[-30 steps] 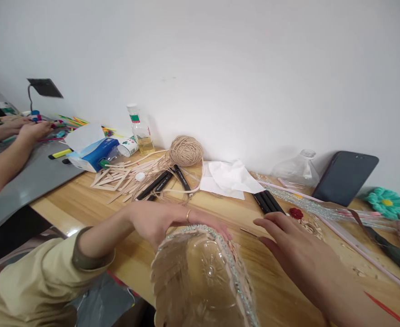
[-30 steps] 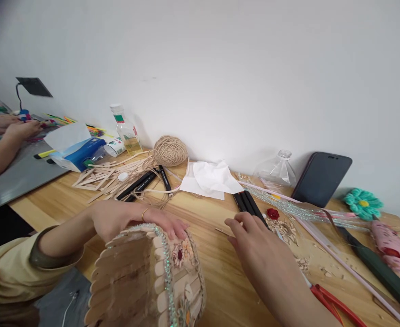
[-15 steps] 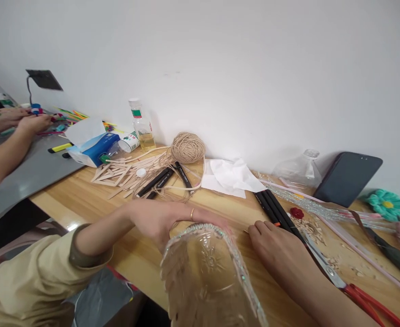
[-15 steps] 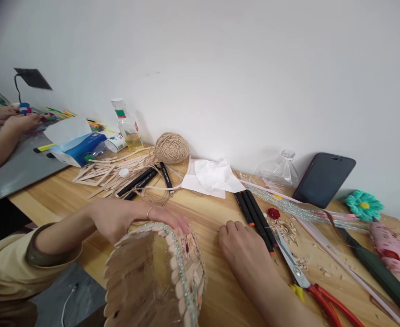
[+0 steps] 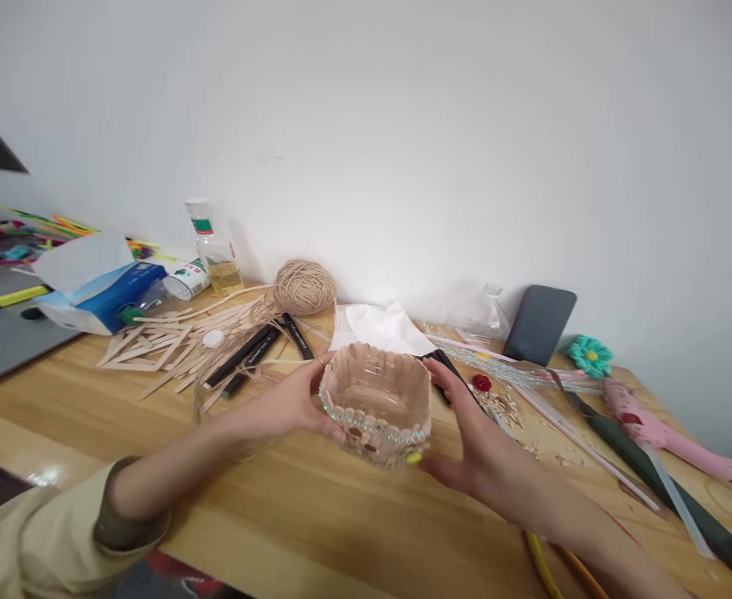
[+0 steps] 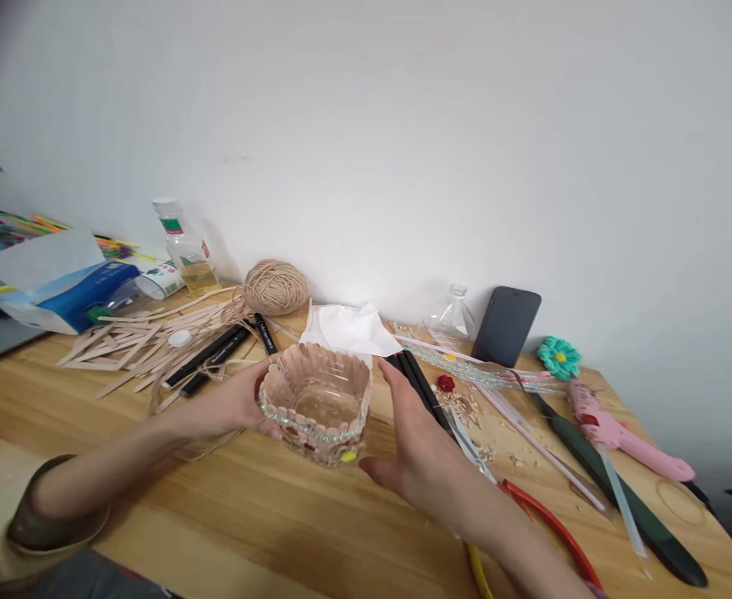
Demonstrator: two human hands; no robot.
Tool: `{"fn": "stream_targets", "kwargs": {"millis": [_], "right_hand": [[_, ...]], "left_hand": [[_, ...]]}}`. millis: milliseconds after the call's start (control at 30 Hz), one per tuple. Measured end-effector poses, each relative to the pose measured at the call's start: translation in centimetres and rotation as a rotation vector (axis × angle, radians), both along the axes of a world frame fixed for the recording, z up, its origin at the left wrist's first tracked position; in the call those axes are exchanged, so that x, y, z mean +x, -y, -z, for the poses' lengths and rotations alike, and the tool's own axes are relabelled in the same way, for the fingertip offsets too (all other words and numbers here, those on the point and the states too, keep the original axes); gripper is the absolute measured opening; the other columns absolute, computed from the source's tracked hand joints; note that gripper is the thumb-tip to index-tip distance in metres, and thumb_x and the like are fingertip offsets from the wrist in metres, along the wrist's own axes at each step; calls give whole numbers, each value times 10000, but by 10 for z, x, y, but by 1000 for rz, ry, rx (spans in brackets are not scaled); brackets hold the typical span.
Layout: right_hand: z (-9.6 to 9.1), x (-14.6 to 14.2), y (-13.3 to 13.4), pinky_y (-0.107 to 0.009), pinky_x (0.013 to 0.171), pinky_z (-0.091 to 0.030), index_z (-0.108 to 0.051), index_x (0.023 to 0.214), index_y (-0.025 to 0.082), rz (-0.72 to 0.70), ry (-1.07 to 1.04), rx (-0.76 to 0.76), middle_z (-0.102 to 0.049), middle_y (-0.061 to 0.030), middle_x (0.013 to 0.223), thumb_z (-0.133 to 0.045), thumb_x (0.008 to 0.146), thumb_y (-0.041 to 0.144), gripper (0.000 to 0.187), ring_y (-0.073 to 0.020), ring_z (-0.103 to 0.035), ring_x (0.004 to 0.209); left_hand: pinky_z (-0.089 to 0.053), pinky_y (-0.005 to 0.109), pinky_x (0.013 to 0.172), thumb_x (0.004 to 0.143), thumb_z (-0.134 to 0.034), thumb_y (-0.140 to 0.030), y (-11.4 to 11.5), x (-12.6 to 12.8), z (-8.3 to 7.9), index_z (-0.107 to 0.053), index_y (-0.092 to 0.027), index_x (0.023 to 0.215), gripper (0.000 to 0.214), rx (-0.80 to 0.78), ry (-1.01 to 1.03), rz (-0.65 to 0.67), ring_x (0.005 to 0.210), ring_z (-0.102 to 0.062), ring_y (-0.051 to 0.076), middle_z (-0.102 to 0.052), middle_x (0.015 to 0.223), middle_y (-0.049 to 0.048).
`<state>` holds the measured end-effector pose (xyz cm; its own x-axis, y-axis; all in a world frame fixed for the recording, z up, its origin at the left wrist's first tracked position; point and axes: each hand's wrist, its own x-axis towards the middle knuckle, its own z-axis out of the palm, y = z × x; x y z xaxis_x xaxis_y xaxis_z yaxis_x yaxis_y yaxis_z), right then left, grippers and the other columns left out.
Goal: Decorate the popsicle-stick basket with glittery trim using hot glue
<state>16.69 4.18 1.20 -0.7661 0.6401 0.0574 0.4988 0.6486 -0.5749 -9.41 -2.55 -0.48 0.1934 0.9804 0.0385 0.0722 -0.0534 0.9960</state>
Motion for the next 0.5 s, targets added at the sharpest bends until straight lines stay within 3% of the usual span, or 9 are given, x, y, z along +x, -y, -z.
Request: {"fn": "stream_targets", "kwargs": {"millis": [133, 267, 367, 433, 500], "right_hand": [[2, -8, 3, -455, 1171, -176, -6, 1487, 180, -11, -12, -109, -121, -153, 1564, -637, 732, 217, 985, -242, -159, 1444], [2, -5, -1, -470, 1170, -168, -19, 1484, 183, -21, -25, -60, -126, -166, 1559, -657, 716, 186, 998, -254, -140, 1446], [-3, 3, -1, -490, 1162, -190, -56, 1482, 242, -17, 3, 20, -107, -141, 1563, -683, 732, 217, 977, -265, -130, 1447], [-7, 5, 0, -483, 1151, -227, -119, 1472, 273, -20, 41, 83, -91, -126, 1563, -715, 725, 213, 958, -261, -139, 1445], [-10, 3, 2, -484, 1136, -260, -240, 1434, 279, -31, 80, 178, -91, -129, 1558, -742, 713, 193, 883, -269, -149, 1441]], "left_hand": [[-352, 459, 1115, 512, -848, -542, -13, 7, 17, -325, -147, 1399, 1103, 12, -45, 8, 1314, -455, 333, -429, 1449, 214], [-288, 497, 1145, 498, -892, -402, -12, -9, 21, -216, -189, 1464, 1197, 8, -200, 46, 1391, -334, 350, -287, 1532, 209], [-186, 527, 1174, 630, -829, -351, -4, -28, 10, -136, -246, 1490, 1109, 42, -342, 14, 1446, -204, 326, -127, 1589, 166], [-167, 520, 1180, 700, -780, -343, 0, -36, -2, -197, -284, 1477, 974, 111, -420, 7, 1452, -188, 300, -151, 1591, 119], [-158, 497, 1186, 701, -781, -311, 3, -37, -16, -363, -307, 1416, 828, 199, -489, 27, 1442, -215, 284, -268, 1560, 73]]}}
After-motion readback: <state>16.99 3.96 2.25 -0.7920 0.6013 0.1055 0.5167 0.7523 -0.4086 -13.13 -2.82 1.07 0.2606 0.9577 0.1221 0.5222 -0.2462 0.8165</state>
